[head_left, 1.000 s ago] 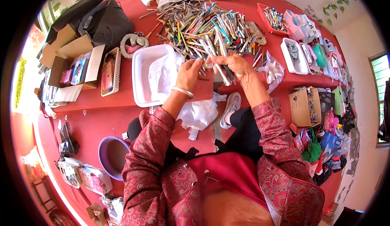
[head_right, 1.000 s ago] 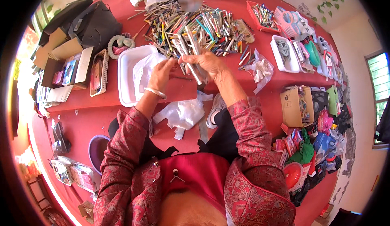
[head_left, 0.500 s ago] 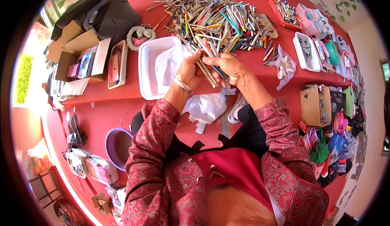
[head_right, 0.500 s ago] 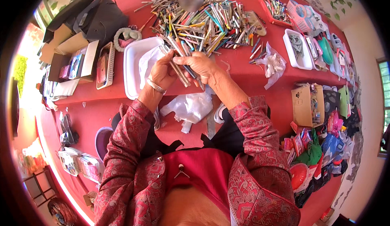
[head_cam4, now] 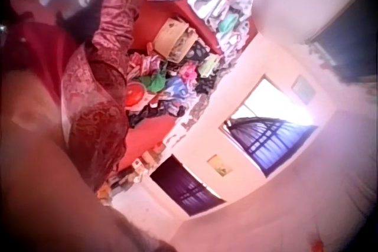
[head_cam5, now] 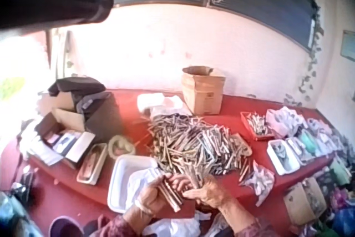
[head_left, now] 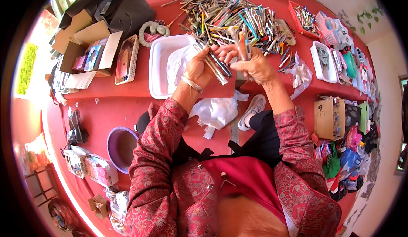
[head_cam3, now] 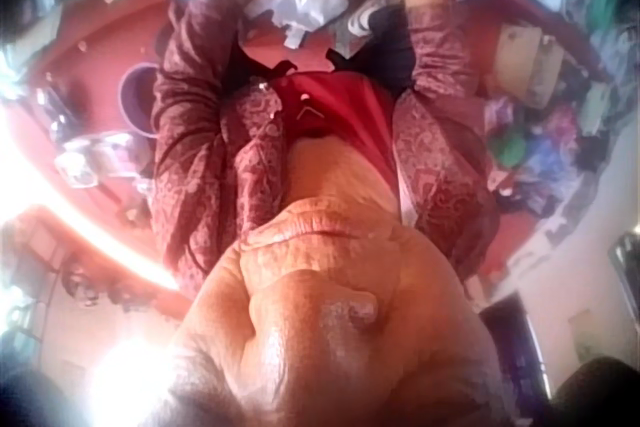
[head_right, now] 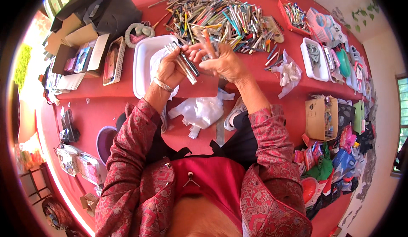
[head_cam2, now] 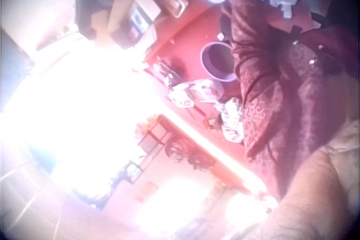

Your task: The person sits on the floor and sorts a large pile of used pens and pencils. They pick up handfuls of writing instruments, separate them by type or color, and place them into a white plastic container. The person also handles plastic bags and other stationery items scattered around the workspace.

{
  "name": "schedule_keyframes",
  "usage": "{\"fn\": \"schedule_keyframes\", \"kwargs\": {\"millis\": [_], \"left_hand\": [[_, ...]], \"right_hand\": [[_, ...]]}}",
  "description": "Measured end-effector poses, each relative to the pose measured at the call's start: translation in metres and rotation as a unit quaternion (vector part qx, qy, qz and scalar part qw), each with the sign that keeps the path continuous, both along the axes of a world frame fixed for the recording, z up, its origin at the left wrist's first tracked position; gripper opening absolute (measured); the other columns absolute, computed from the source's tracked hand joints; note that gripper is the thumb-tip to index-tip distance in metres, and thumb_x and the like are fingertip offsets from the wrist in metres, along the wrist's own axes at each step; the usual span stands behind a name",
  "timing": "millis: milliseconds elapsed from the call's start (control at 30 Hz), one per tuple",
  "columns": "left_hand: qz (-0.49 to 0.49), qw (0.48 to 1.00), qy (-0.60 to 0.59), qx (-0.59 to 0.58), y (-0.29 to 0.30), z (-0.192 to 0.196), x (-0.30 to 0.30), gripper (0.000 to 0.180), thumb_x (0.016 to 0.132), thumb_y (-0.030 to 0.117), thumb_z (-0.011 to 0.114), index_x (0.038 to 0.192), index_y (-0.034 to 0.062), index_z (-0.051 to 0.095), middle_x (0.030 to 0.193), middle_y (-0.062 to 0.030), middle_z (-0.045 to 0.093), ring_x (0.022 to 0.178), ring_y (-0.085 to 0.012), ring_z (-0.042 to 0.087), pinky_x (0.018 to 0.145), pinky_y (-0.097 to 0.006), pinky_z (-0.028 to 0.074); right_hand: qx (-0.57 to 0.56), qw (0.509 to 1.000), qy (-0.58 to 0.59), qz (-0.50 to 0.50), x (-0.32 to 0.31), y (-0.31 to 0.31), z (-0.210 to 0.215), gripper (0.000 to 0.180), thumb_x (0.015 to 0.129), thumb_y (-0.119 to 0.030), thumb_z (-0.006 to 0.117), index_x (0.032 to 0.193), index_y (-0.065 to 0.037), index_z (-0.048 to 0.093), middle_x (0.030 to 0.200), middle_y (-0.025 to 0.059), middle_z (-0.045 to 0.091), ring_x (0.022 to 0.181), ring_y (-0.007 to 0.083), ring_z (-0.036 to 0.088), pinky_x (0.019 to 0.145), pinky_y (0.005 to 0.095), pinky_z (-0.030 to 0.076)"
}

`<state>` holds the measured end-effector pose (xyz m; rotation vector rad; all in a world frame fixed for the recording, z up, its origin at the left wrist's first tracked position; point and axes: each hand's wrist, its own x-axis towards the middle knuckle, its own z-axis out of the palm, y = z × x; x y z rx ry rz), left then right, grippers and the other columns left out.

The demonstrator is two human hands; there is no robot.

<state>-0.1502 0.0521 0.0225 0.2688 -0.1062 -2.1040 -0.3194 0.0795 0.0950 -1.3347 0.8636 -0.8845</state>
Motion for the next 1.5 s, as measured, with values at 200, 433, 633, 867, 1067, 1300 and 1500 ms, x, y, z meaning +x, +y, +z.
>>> {"fn": "schedule_keyframes", "kwargs": {"millis": [200,433,633,867,1067,1300,1500], "left_hand": [[-0.013,1.000,-0.004,-0.004,-0.003,-0.003,-0.003,0.029,0.090,0.023,0.036,0.098,-0.0017,0.048,0.096,-0.0150,0.055,0.086,-0.0262,0.056,0.076,-0.037,0.048],[-0.035,0.994,-0.078,-0.071,0.010,0.013,-0.001,0.030,0.089,0.023,0.037,0.099,-0.0023,0.049,0.098,-0.0151,0.055,0.086,-0.0275,0.056,0.082,-0.039,0.044],[-0.079,0.978,-0.191,-0.038,0.015,0.024,0.001,0.025,0.089,0.018,0.037,0.090,-0.0029,0.051,0.091,-0.0168,0.057,0.074,-0.0217,0.060,0.064,-0.027,0.051],[-0.095,0.964,-0.238,-0.070,0.014,0.010,-0.001,0.030,0.090,0.021,0.035,0.100,-0.0020,0.050,0.094,-0.0130,0.057,0.086,-0.0208,0.056,0.077,-0.033,0.047],[-0.144,0.966,-0.205,-0.065,0.021,0.013,-0.011,0.035,0.091,0.028,0.030,0.107,0.0027,0.047,0.095,-0.0129,0.057,0.085,-0.0218,0.057,0.073,-0.033,0.048],[-0.093,0.954,-0.262,-0.112,0.024,0.018,-0.003,0.018,0.085,0.015,0.048,0.098,0.0026,0.050,0.083,-0.0086,0.059,0.061,-0.0098,0.053,0.048,-0.018,0.041],[-0.028,0.949,-0.314,-0.026,0.017,0.012,0.006,0.009,0.082,0.012,0.053,0.085,0.0044,0.049,0.055,0.0057,0.035,0.044,-0.0029,0.032,0.037,-0.016,0.026]], "right_hand": [[-0.207,0.953,0.212,0.061,0.007,-0.001,0.004,0.027,0.063,0.002,0.055,0.089,-0.004,0.061,0.088,0.0038,0.052,0.087,0.0166,0.051,0.080,0.0265,0.039],[-0.307,0.910,0.272,0.065,0.011,0.004,-0.002,0.031,0.064,0.007,0.053,0.092,-0.004,0.060,0.082,0.0058,0.053,0.081,0.0176,0.054,0.074,0.0265,0.043],[-0.138,0.978,0.046,-0.148,0.006,0.003,0.012,0.011,0.072,0.000,0.059,0.083,-0.003,0.057,0.063,-0.0006,0.054,0.046,0.0045,0.047,0.040,0.0166,0.035],[0.179,0.967,0.014,-0.183,0.000,-0.018,-0.010,0.017,0.069,-0.014,0.066,0.072,-0.008,0.050,0.050,-0.0036,0.043,0.034,0.0036,0.037,0.025,0.0220,0.029],[0.095,0.976,0.097,-0.168,0.013,-0.018,-0.036,0.020,0.067,-0.016,0.068,0.066,-0.004,0.053,0.049,0.0003,0.045,0.036,0.0084,0.041,0.034,0.0224,0.031],[0.133,0.982,0.088,-0.105,0.006,-0.020,-0.026,0.025,0.073,-0.028,0.064,0.077,-0.004,0.057,0.054,0.0013,0.049,0.037,0.0079,0.040,0.033,0.0216,0.032],[0.299,0.947,-0.104,-0.045,-0.004,-0.028,-0.027,0.027,0.083,-0.026,0.050,0.091,-0.001,0.053,0.068,0.0033,0.054,0.042,0.0043,0.041,0.036,0.0187,0.035]]}}
